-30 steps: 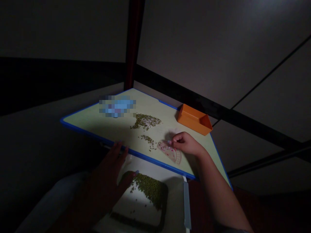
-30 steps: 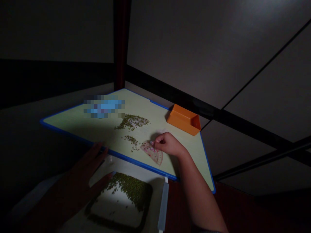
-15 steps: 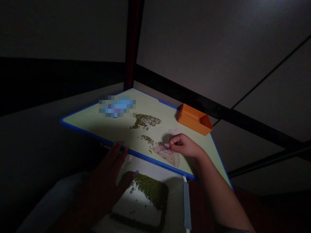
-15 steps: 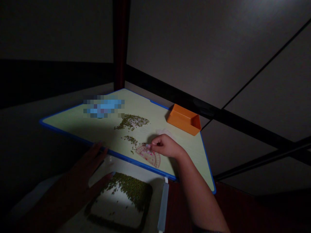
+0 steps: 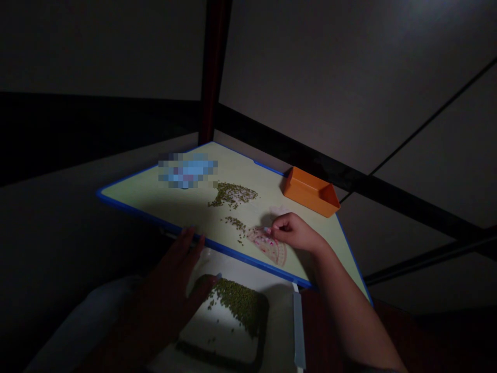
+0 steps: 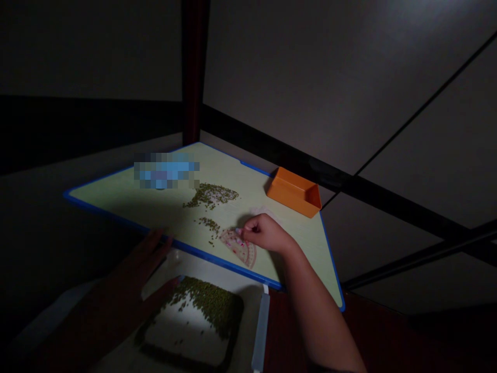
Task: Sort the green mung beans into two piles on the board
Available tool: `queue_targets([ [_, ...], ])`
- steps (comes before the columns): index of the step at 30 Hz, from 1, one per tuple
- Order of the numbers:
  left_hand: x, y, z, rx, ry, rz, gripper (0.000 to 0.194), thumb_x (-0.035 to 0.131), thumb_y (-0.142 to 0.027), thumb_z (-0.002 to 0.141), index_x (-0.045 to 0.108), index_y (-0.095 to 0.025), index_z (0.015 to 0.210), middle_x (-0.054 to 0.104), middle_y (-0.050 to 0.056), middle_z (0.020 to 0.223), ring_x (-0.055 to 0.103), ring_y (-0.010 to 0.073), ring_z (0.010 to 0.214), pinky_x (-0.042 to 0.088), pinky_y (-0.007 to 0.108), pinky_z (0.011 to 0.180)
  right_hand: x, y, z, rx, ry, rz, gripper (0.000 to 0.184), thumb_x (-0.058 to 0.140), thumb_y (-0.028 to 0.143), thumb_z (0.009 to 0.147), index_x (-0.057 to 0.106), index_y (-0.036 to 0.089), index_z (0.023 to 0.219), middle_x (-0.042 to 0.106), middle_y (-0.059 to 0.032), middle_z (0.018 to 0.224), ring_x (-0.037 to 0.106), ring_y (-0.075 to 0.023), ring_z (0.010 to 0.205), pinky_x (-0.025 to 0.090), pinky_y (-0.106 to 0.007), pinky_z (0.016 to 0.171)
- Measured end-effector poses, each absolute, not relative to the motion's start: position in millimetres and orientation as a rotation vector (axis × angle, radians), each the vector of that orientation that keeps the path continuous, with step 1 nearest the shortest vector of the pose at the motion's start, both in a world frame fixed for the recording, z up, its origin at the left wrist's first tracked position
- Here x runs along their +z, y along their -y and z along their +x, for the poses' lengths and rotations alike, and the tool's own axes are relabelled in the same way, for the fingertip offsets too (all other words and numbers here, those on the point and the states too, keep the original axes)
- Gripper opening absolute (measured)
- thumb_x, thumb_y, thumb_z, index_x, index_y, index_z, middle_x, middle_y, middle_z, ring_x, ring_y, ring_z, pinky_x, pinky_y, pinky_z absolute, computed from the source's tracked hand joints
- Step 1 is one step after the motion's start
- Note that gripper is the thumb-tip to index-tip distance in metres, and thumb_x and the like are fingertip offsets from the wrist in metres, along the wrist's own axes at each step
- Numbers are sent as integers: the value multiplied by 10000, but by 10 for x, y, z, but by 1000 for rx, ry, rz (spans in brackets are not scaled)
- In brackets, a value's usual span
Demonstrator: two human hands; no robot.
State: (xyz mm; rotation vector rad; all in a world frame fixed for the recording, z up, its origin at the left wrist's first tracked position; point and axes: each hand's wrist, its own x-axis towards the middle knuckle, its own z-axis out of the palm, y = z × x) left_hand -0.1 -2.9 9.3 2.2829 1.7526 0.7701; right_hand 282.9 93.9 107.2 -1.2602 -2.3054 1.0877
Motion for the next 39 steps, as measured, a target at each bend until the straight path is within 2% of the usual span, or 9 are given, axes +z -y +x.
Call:
queue_targets([
  [8, 114, 31, 5, 787, -1755, 2291, 748, 448, -613, 810, 299, -229, 1435, 183, 75, 1582, 242, 288, 1425, 318, 455, 1117, 1063, -956, 2841, 990, 2319, -1297, 387, 521, 388, 846, 466, 156, 541, 340, 59, 493, 283, -59, 481, 219, -228, 475],
  [14, 144, 45, 10, 781, -1755, 2302, 758, 439, -622, 810, 347, -171, 1412, 197, 104, 1576, 253, 297, 1420, 315, 456, 1120, 1060, -944, 2800, 1069, 2321, -1252, 401, 536, 422, 844, 479, 154, 550, 358, 57, 495, 280, -58, 477, 230, -220, 468],
  [20, 134, 41, 3, 760, -1763, 2305, 751, 433, -619, 814, 328, -188, 1421, 190, 91, 1579, 249, 295, 1422, 314, 460, 1120, 1069, -936, 2819, 1110, 2283, -1198, 433, 527, 454, 852, 451, 160, 543, 330, 61, 502, 273, -59, 482, 223, -220, 462],
  [24, 130, 44, -4, 729, -1772, 2293, 760, 429, -633, 809, 316, -203, 1426, 162, 80, 1587, 230, 286, 1429, 321, 458, 1115, 1046, -944, 2808, 1157, 2299, -1158, 412, 533, 424, 851, 447, 163, 544, 317, 65, 507, 261, -58, 481, 220, -217, 457],
  [29, 130, 44, 3, 723, -1763, 2291, 776, 420, -646, 806, 315, -191, 1426, 163, 87, 1585, 206, 285, 1437, 308, 476, 1120, 1049, -948, 2783, 1097, 2328, -1234, 365, 533, 379, 846, 517, 145, 566, 360, 59, 493, 278, -60, 471, 226, -220, 458],
  [39, 124, 34, 2, 745, -1746, 2295, 765, 433, -630, 809, 333, -177, 1417, 175, 98, 1581, 222, 295, 1431, 307, 477, 1121, 1027, -966, 2764, 1011, 2319, -1270, 399, 522, 394, 859, 441, 162, 545, 322, 66, 504, 269, -56, 487, 215, -219, 472],
])
